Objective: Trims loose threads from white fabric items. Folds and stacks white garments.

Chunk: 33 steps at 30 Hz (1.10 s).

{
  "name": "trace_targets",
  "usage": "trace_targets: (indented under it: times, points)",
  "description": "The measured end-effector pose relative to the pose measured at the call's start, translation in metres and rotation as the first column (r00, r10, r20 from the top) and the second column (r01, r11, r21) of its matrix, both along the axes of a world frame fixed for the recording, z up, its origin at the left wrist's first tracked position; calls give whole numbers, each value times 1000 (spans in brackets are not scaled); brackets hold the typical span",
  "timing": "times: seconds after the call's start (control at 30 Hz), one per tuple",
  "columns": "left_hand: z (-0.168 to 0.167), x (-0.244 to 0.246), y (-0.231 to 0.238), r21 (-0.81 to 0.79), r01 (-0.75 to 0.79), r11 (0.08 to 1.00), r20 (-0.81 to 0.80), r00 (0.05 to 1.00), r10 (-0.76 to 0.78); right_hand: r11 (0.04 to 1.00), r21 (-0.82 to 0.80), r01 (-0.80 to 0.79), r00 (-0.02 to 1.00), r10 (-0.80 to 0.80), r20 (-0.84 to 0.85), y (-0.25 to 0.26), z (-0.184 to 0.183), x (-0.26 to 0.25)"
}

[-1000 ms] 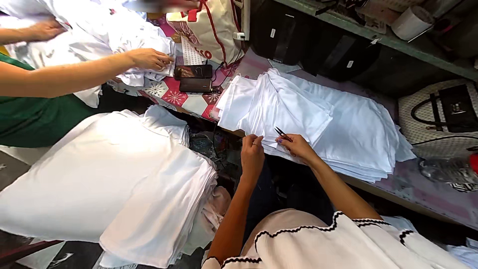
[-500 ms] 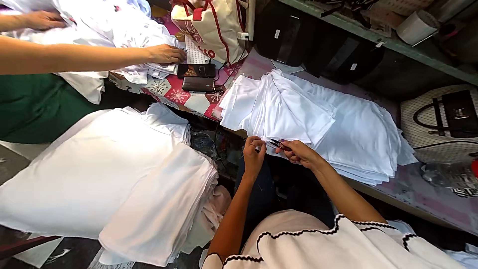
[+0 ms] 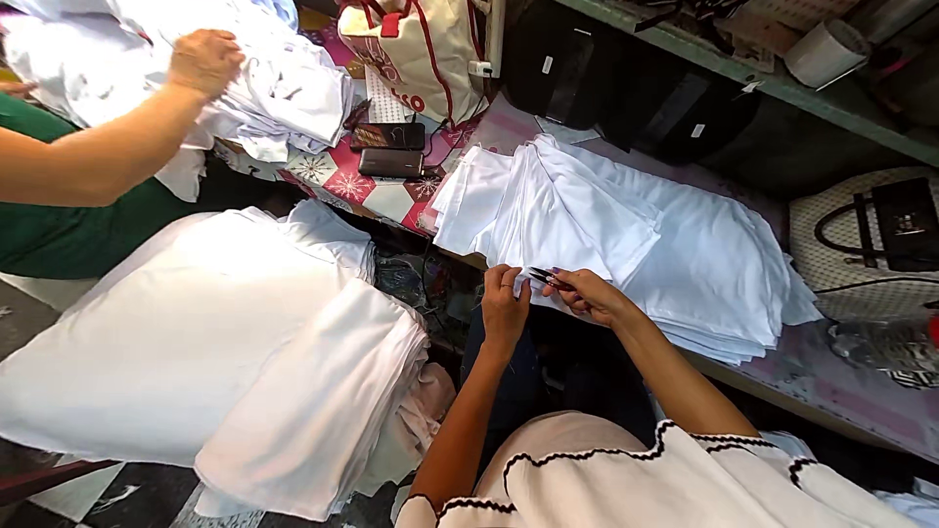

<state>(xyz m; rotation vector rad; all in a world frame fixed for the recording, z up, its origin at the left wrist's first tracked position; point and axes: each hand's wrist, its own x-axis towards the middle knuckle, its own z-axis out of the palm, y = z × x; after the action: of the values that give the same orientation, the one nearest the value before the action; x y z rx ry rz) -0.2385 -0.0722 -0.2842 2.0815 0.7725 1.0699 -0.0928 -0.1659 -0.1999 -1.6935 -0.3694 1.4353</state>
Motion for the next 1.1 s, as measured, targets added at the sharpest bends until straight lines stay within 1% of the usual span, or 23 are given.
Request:
trace_targets:
  times: [0.1, 0.17, 0.37, 0.43, 0.5, 0.53, 0.57, 0.67, 0.73, 0.83, 0.97, 1.1]
  points:
    - [-19, 14, 2, 97, -2, 995, -27, 1000, 4, 1000, -4, 22, 999, -22, 42, 3, -1, -4]
    - [-27, 18, 4, 120, -8, 993, -17, 1000, 10, 999, -14, 32, 997, -31, 75, 3, -2, -4]
    - [-29, 19, 4, 116, -13, 993, -5, 1000, 14, 998, -42, 45, 997, -42, 70, -2, -7, -3]
    - [-27, 20, 2, 145, -12, 989, -33, 999, 17, 998, -38, 55, 996, -52, 68, -1, -8, -4]
    - [-28, 23, 3, 177, -31, 984, -25, 999, 36, 997, -37, 71, 996, -68, 65, 0, -9, -4]
    - [-29, 23, 4, 156, -32, 987, -9, 999, 34, 997, -36, 74, 995, -72, 66, 0, -10, -4]
    - [-28, 23, 5, 97, -21, 995, 11, 1000, 20, 997, -38, 74, 995, -72, 67, -1, -10, -4]
    - [-22, 16, 7, -174, 51, 984, 91, 995, -35, 998, -42, 45, 998, -42, 56, -3, -10, -3]
    - [-18, 12, 6, -292, 80, 953, 130, 991, -44, 999, -37, 7, 1000, -6, 22, -2, -10, -4]
    - [-18, 8, 5, -335, 97, 937, 172, 984, -41, 1000, -25, -9, 1000, 8, -23, 2, -12, -7]
    - [-18, 6, 5, -352, 110, 929, 222, 974, -31, 1000, -25, 0, 1000, 0, -16, 6, -12, -10]
    - [-19, 8, 3, -322, 113, 940, 217, 975, -43, 1000, -4, 29, 999, -29, -32, 8, -13, -11]
